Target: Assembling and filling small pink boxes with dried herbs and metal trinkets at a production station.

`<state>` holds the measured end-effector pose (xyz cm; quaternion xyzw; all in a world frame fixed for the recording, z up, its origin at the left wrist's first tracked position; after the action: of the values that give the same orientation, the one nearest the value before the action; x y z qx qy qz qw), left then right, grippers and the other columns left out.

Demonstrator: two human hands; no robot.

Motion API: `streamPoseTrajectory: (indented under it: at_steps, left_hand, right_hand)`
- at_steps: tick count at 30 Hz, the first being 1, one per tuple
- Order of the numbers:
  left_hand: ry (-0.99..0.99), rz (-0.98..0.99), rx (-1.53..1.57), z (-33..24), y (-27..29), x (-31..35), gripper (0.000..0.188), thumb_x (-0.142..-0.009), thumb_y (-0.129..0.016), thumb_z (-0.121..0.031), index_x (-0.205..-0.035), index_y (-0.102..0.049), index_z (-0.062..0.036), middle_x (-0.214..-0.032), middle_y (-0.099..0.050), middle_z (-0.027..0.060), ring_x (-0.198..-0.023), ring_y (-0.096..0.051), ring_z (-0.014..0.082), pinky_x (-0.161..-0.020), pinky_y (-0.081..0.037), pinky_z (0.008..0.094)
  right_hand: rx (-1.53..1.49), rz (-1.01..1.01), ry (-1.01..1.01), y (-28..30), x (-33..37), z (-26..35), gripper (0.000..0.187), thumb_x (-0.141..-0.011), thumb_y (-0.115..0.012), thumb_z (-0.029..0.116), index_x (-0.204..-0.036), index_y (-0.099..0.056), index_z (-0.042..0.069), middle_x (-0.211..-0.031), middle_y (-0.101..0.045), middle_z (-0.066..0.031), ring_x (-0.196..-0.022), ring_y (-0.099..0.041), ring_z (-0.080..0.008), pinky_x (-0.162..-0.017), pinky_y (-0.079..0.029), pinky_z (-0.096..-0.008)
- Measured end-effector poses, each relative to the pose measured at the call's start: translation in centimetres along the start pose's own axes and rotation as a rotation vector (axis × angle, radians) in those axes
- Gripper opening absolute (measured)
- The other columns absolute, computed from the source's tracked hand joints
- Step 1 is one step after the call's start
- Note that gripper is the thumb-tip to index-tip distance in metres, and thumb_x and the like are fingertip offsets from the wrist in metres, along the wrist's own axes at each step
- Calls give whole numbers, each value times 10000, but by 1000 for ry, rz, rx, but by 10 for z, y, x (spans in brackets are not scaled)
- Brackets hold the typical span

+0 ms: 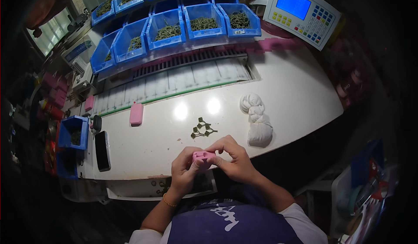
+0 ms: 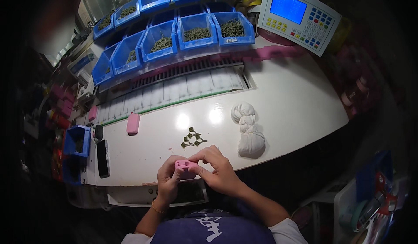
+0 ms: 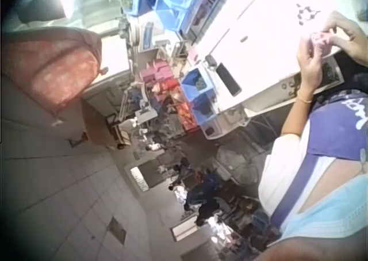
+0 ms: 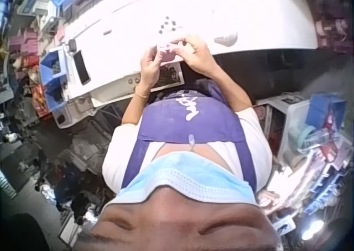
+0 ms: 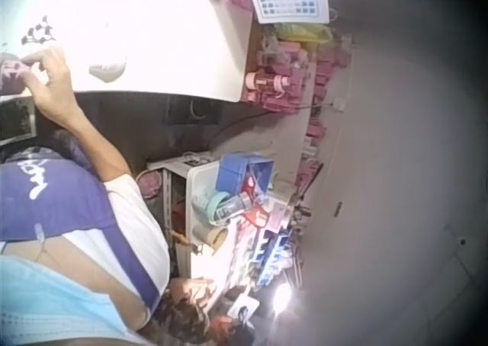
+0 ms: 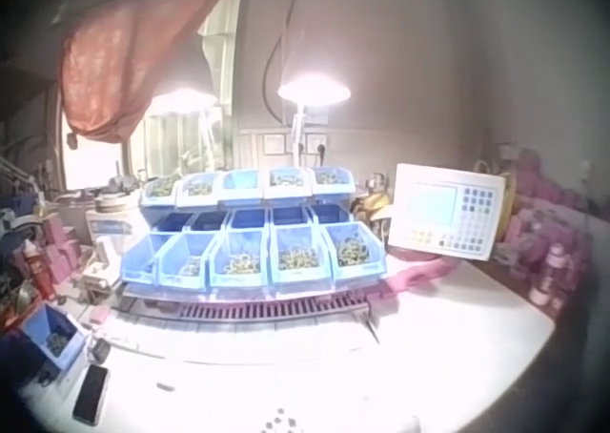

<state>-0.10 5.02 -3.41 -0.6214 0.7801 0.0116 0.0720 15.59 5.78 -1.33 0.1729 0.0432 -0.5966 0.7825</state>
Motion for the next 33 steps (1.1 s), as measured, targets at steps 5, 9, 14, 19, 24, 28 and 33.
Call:
streamPoseTrajectory:
  at_steps: [5, 9, 14, 19, 24, 28, 33]
  left_hand:
    - [-59, -9, 93, -3, 3, 1, 257, -959, -635, -226, -1085, -633, -1, -1020, -651, 65, -895, -607, 121, -758, -486, 247]
    - [-75, -349, -392, -3, 46, 2, 231, -901, -674, -135, -1104, -673, -25, -1156, -653, 139, -949, -630, 180, -818, -499, 299]
    - [-181, -418, -1266, -28, 72, 5, 364, -801, -744, -156, -1149, -672, -79, -1165, -640, 195, -1024, -594, 360, -890, -485, 420]
    - [2, -200, -1086, -22, 87, -12, 437, -780, -759, -216, -1162, -649, -34, -1058, -654, 176, -999, -596, 356, -898, -475, 427]
    - [-198, -555, -1026, -15, 126, -111, 452, -784, -728, -233, -1163, -636, -6, -1028, -680, 190, -927, -650, 355, -865, -502, 418]
    - [-143, -621, -1260, 10, 151, -198, 474, -824, -690, -333, -1166, -621, -12, -1063, -663, 202, -979, -617, 385, -861, -490, 455]
    - [-110, -697, -1447, 16, 147, -213, 544, -842, -699, -384, -1240, -548, -45, -1112, -623, 194, -992, -562, 401, -872, -477, 470]
  right_hand:
    - [79, -2, 101, 0, 0, 6, 246, -870, -714, 159, -1093, -658, 74, -993, -632, -78, -907, -523, -225, -809, -434, -314]
    - [273, -134, 157, 6, -5, -2, 250, -863, -713, 149, -1090, -654, 63, -1052, -624, -102, -978, -542, -261, -861, -449, -350]
    - [527, -206, 78, 22, -9, -40, 251, -849, -688, 91, -1089, -649, 30, -1132, -610, -118, -1068, -530, -304, -921, -438, -407]
    - [604, -251, 76, 21, -15, -49, 227, -833, -697, 105, -1050, -668, 45, -1102, -602, -108, -1037, -531, -302, -902, -443, -398]
    - [642, -297, 68, 19, -19, -51, 178, -813, -711, 130, -972, -672, 59, -1042, -592, -81, -977, -531, -285, -856, -431, -393]
    - [685, -284, 74, 15, -21, -53, 118, -819, -697, 131, -896, -634, 67, -1020, -591, -68, -946, -527, -276, -825, -407, -388]
    - [680, -328, 56, 20, -16, -55, 108, -850, -686, 90, -902, -613, 30, -906, -600, -92, -861, -559, -264, -784, -447, -367]
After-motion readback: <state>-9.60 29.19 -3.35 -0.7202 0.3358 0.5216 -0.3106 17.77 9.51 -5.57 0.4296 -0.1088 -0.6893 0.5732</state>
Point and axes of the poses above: each hand's wrist, its own x-axis away from the middle knuckle, its own y-axis out of the back of the hand, z = x × y, the point moved 6 cm from there along -x, towards the middle knuckle
